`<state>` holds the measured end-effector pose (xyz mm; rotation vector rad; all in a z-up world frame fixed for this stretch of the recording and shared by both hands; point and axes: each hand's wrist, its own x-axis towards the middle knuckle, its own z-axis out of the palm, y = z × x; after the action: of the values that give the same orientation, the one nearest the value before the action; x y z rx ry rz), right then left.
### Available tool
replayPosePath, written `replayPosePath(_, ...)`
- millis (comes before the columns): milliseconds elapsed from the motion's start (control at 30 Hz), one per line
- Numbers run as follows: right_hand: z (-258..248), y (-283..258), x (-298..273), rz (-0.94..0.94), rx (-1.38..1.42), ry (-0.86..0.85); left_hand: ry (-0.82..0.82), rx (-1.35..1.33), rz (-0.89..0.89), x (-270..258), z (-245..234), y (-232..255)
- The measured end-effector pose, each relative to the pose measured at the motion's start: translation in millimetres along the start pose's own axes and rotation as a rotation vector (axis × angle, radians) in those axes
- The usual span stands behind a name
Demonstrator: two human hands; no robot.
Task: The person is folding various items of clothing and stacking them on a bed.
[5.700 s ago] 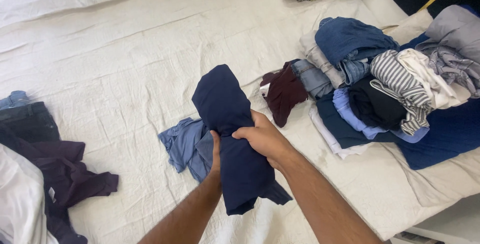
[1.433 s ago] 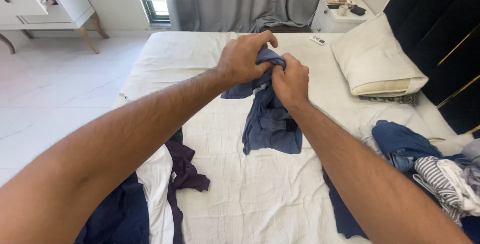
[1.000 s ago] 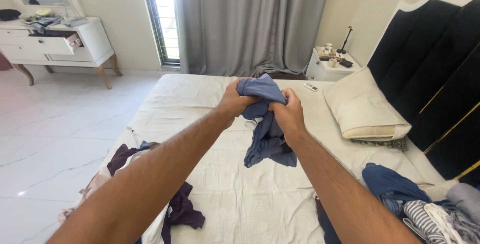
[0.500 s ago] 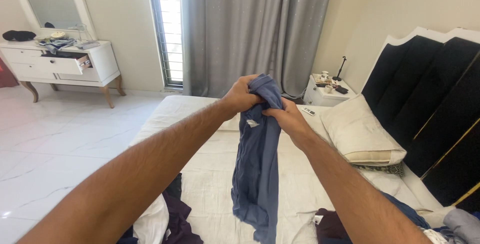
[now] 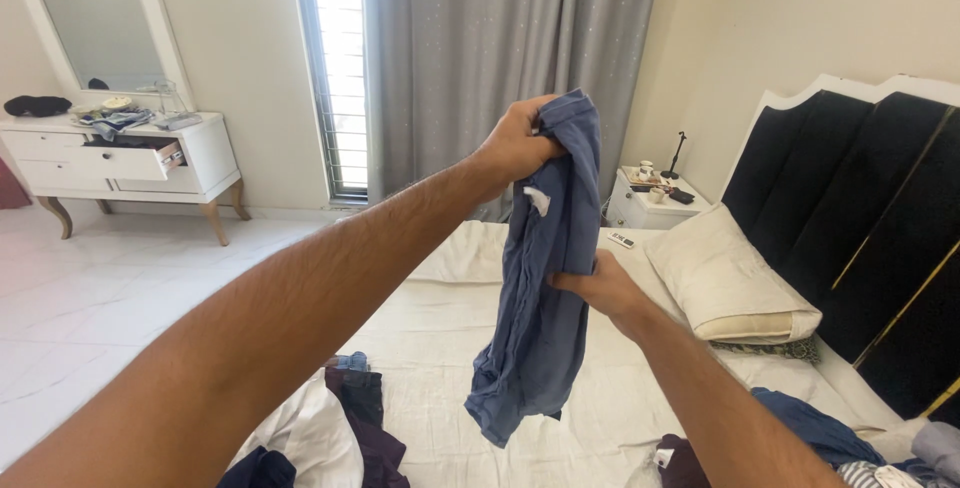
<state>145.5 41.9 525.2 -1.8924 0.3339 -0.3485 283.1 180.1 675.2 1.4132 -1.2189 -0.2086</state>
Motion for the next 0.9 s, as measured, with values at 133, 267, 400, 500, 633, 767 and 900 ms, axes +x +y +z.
replayPosePath(133,12,41,2,0.082,-0.057,0.017,0.055,-0.105,0.009,19,-12,0)
replayPosePath(267,21,65,-1,0.171,-0.098,0.028,0.185,-0.209,0.087,46,-32,-16)
replayPosePath(400,16,94,-2,0.324,-0.156,0.048,0.296,-0.194,0.129,48,-54,-32)
replayPosePath(500,-1,114,-1,0.425,-0.183,0.125,0.458,-0.194,0.005,29,-82,-39)
replayPosePath(633,-42,145,-11,0.469,-0.335,0.251,0.572,-0.032,-0.103,-4,-121,-80)
replayPosePath(767,-82,148,-19,0.450,-0.686,0.359,0.705,-0.013,-0.351,-45,-157,-123)
replayPosePath(900,-111,104,-29,0.450,-0.899,0.371,0.730,-0.018,-0.333,-84,-177,-158)
